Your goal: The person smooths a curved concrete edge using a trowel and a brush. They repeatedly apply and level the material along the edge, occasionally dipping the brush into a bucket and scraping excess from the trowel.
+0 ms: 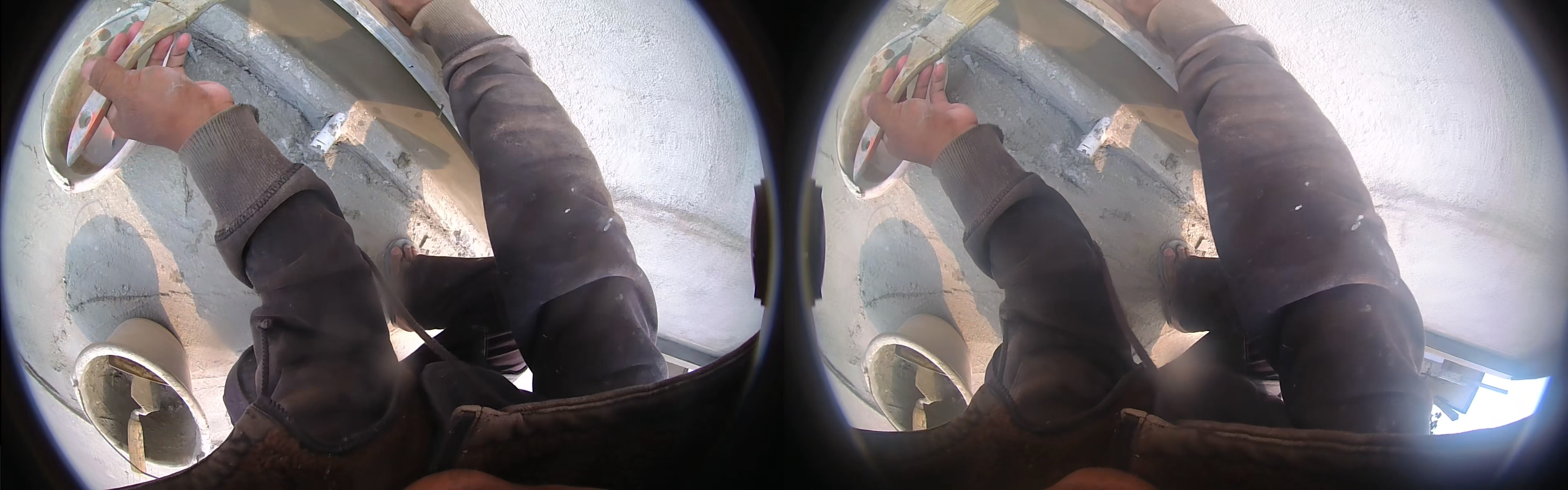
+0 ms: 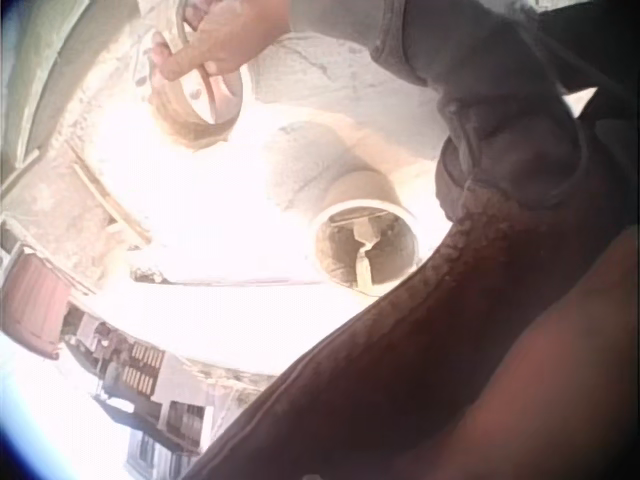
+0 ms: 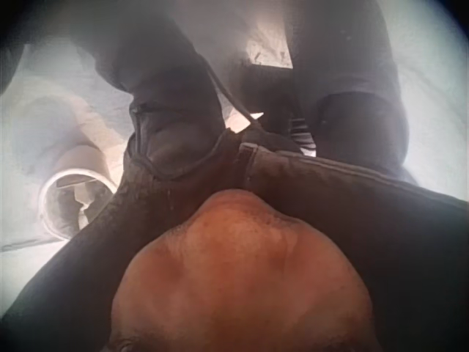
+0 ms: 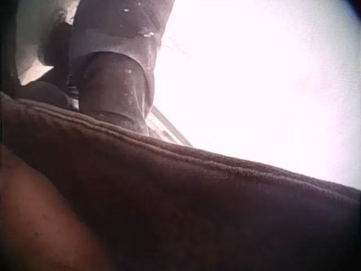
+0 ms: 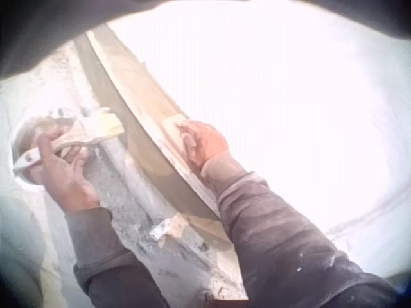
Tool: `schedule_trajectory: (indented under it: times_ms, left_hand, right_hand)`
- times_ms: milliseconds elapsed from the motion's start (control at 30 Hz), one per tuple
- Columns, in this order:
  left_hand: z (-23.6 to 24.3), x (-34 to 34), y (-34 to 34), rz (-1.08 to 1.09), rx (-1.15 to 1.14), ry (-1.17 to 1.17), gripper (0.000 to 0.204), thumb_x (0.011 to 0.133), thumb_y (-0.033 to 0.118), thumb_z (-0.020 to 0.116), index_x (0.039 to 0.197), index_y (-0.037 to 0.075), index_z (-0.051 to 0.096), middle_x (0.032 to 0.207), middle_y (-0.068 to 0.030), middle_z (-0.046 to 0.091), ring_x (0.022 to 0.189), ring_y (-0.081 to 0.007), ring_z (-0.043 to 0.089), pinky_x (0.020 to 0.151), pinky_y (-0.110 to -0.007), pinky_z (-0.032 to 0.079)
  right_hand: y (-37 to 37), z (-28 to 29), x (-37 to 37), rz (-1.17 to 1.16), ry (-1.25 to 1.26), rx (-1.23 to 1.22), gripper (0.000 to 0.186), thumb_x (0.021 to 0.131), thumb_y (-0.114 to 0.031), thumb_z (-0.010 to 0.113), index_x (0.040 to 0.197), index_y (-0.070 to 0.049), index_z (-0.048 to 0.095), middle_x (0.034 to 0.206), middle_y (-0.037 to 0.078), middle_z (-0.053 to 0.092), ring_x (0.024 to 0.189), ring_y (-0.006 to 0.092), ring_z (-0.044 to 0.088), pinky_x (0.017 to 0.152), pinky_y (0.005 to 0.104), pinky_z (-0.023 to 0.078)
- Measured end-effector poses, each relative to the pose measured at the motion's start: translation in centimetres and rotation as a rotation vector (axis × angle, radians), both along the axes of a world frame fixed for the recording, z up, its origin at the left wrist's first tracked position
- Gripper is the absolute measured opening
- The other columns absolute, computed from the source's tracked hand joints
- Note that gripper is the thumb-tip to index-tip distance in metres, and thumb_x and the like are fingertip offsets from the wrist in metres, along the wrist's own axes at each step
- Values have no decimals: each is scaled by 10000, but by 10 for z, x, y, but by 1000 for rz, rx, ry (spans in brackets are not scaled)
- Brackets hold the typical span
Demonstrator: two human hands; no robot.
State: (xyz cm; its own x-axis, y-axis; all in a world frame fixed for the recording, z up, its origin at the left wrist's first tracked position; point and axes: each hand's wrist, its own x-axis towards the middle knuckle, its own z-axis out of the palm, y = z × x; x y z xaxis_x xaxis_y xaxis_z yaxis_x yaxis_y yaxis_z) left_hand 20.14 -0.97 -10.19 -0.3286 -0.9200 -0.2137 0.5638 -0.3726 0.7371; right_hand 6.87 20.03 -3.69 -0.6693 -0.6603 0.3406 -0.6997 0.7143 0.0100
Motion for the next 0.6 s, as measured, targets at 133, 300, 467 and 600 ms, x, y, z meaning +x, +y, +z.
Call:
schedule_trajectory:
  times_ms: [133,300,467,600]
  left_hand:
    - [8,5,-10,68,69,-34,420,976,335,476,1008,-57,625,1063,-182,650,811,-261,671,615,-315,580]
    - [9,8,-18,62,37,-144,423,995,355,486,1064,-44,610,1039,-133,690,832,-225,624,637,-310,568]
    - [24,9,1,65,153,-136,400,883,282,635,1117,-35,569,1071,-131,687,1022,-287,612,835,-400,546]
    - [25,12,6,21,54,-133,417,932,321,592,1156,-30,591,1101,-123,691,1006,-279,605,832,-383,544]
  right_hand:
    - [127,2,89,-54,-71,75,312,958,-139,610,1255,-193,692,1211,88,721,1056,309,697,927,404,564]
    - [199,7,131,-71,-161,39,357,871,11,687,1203,-118,715,1210,129,723,1076,302,702,919,385,571]
    - [-30,5,-8,-48,-84,83,335,972,-220,512,1208,-68,695,1181,193,709,1123,389,650,1016,458,497]
    - [-117,-15,-77,-178,-82,5,315,990,-197,507,1208,-58,686,1134,191,721,1052,386,672,965,449,525]
